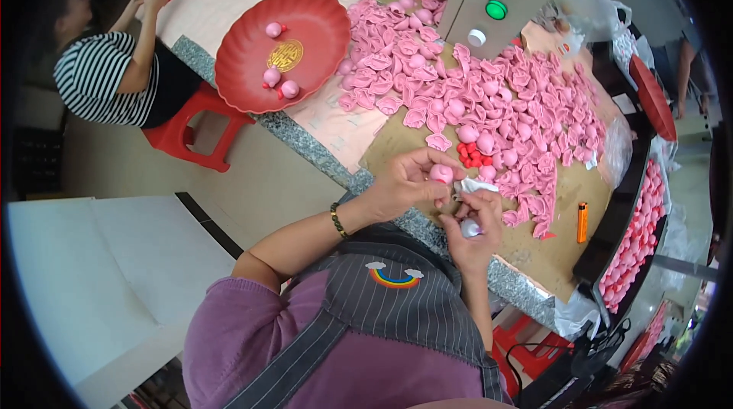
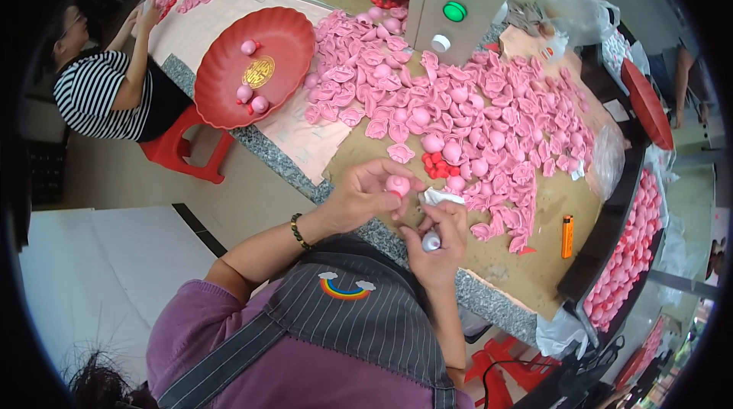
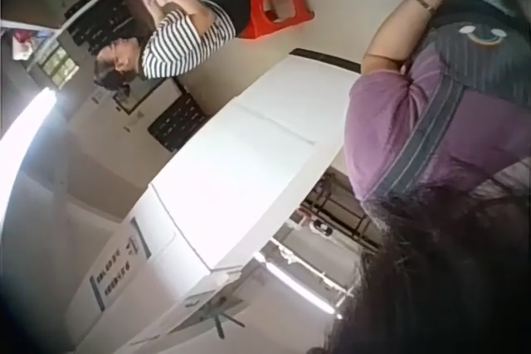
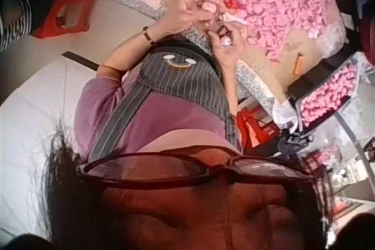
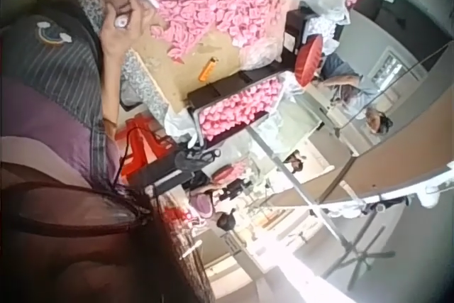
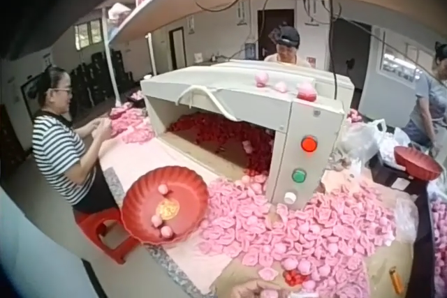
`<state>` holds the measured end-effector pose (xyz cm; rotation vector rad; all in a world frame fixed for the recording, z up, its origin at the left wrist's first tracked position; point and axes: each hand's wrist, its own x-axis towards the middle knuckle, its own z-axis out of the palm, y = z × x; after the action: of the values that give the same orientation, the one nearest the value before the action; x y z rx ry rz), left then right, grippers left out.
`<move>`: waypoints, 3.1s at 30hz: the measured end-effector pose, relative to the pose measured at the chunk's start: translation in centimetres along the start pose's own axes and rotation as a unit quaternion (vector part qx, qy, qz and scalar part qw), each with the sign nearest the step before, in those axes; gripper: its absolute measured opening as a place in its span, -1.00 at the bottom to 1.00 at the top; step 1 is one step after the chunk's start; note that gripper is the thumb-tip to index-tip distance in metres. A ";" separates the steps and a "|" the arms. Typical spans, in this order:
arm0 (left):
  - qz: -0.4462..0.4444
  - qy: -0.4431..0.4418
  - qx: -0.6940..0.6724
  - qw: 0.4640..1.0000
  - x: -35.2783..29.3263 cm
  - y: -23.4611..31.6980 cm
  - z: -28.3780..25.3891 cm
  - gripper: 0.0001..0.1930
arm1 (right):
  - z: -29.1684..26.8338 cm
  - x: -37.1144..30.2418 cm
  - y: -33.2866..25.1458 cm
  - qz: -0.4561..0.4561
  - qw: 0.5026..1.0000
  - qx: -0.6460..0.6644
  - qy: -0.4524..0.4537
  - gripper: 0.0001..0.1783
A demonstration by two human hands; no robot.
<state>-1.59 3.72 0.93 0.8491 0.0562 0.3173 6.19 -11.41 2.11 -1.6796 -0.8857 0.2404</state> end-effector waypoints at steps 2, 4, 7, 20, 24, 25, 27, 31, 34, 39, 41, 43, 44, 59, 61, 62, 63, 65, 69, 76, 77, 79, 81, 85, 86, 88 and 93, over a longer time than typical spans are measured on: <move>0.004 0.040 0.017 0.999 0.0 2.4 0.0 -0.65 | 0.0 -0.1 -0.6 0.000 0.999 -0.025 -0.028 -0.54; 0.067 0.056 0.082 0.993 0.5 4.3 -0.9 -0.64 | 0.2 -0.1 -0.4 -0.009 0.998 -0.050 -0.030 -0.56; 0.088 0.067 0.102 0.989 0.8 6.2 -1.8 -0.64 | 0.2 -0.1 -0.6 -0.016 0.998 -0.056 -0.026 -0.59; 0.116 0.070 0.129 0.982 0.6 6.6 -3.7 -0.72 | 0.0 -0.2 -0.3 -0.036 0.997 -0.062 -0.029 -0.63; 0.112 0.076 0.141 0.981 0.4 6.4 -3.6 -0.73 | -0.1 -0.4 -0.4 -0.037 0.997 -0.065 -0.033 -0.66; 0.110 0.076 0.139 0.981 0.4 6.4 -3.6 -0.73 | -0.1 -0.4 -0.5 -0.031 0.997 -0.061 -0.031 -0.67; 0.104 0.075 0.135 0.982 0.3 6.3 -3.5 -0.74 | -0.1 -0.5 -0.5 -0.024 0.998 -0.054 -0.032 -0.69; 0.028 0.057 0.121 0.991 0.3 5.0 -2.7 -0.72 | -0.6 -0.4 -0.2 -0.038 0.998 -0.031 -0.029 -0.78; -0.019 -0.001 0.138 0.990 0.1 3.1 -1.6 -0.72 | -0.5 0.7 -1.5 0.004 1.000 0.016 0.017 -0.83; -0.109 -0.021 0.092 0.990 0.1 1.2 0.4 -0.71 | 0.1 2.5 -1.1 -0.031 0.997 0.052 0.043 -0.84; -0.138 -0.015 0.092 0.986 0.3 0.8 0.7 -0.67 | -0.1 2.4 -0.4 -0.063 0.997 0.039 0.031 -0.80; -0.119 -0.021 0.091 0.988 0.1 0.3 0.6 -0.66 | -0.1 2.2 -0.2 -0.047 0.997 0.044 0.029 -0.79; -0.097 -0.026 0.092 0.991 0.1 0.2 0.6 -0.65 | -0.1 2.0 -0.2 -0.036 0.998 0.052 0.026 -0.79; -0.082 -0.030 0.112 0.990 -0.5 -0.3 0.3 -0.73 | 0.0 1.0 -0.2 -0.077 0.996 0.031 0.028 -0.88; -0.081 -0.031 0.115 0.990 -0.5 -0.3 0.3 -0.75 | 0.1 1.0 -0.3 -0.080 0.996 0.030 0.028 -0.88; -0.079 -0.031 0.118 0.989 -0.4 -0.3 0.3 -0.76 | 0.1 1.0 -0.3 -0.085 0.996 0.029 0.027 -0.88; -0.080 -0.031 0.118 0.989 -0.4 -0.4 0.3 -0.76 | 0.1 1.1 -0.3 -0.084 0.996 0.029 0.027 -0.88; -0.064 -0.037 0.131 0.989 -0.4 -0.5 0.2 -0.76 | 0.2 1.1 -0.2 -0.099 0.994 0.023 0.027 -0.87; -0.078 -0.033 0.135 0.987 -0.4 -0.4 0.2 -0.76 | 0.2 1.2 -0.1 -0.109 0.994 0.019 0.028 -0.88; -0.090 -0.029 0.125 0.988 -0.5 -0.3 0.1 -0.78 | 0.2 1.3 -0.2 -0.116 0.993 0.008 0.030 -0.88; -0.112 -0.022 0.106 0.988 -0.5 -0.2 0.2 -0.79 | 0.2 1.3 -0.3 -0.115 0.993 0.006 0.030 -0.89; -0.110 -0.024 0.108 0.988 -0.4 -0.2 0.2 -0.80 | 0.2 1.3 -0.3 -0.114 0.993 0.009 0.032 -0.89; -0.107 -0.025 0.111 0.988 -0.3 -0.2 0.3 -0.80 | 0.3 1.3 -0.4 -0.114 0.993 0.012 0.034 -0.89; -0.058 -0.017 0.101 0.993 -0.1 -0.7 0.4 -0.80 | 0.5 1.2 -0.1 -0.056 0.997 0.046 0.031 -0.90; -0.030 -0.014 0.095 0.995 0.0 -0.9 0.4 -0.80 | 0.5 1.3 -0.1 -0.027 0.996 0.077 0.023 -0.90; -0.021 -0.017 0.106 0.994 0.0 -1.0 0.3 -0.77 | 0.4 1.1 -0.2 0.006 0.995 0.099 0.020 -0.90; -0.013 -0.010 0.121 0.993 -0.1 -0.9 0.6 -0.71 | 0.4 1.2 0.0 0.028 0.992 0.121 0.015 -0.89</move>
<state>-1.32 2.72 0.62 1.0902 0.0886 0.2821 6.81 -10.35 2.38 -1.4791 -0.7551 0.3457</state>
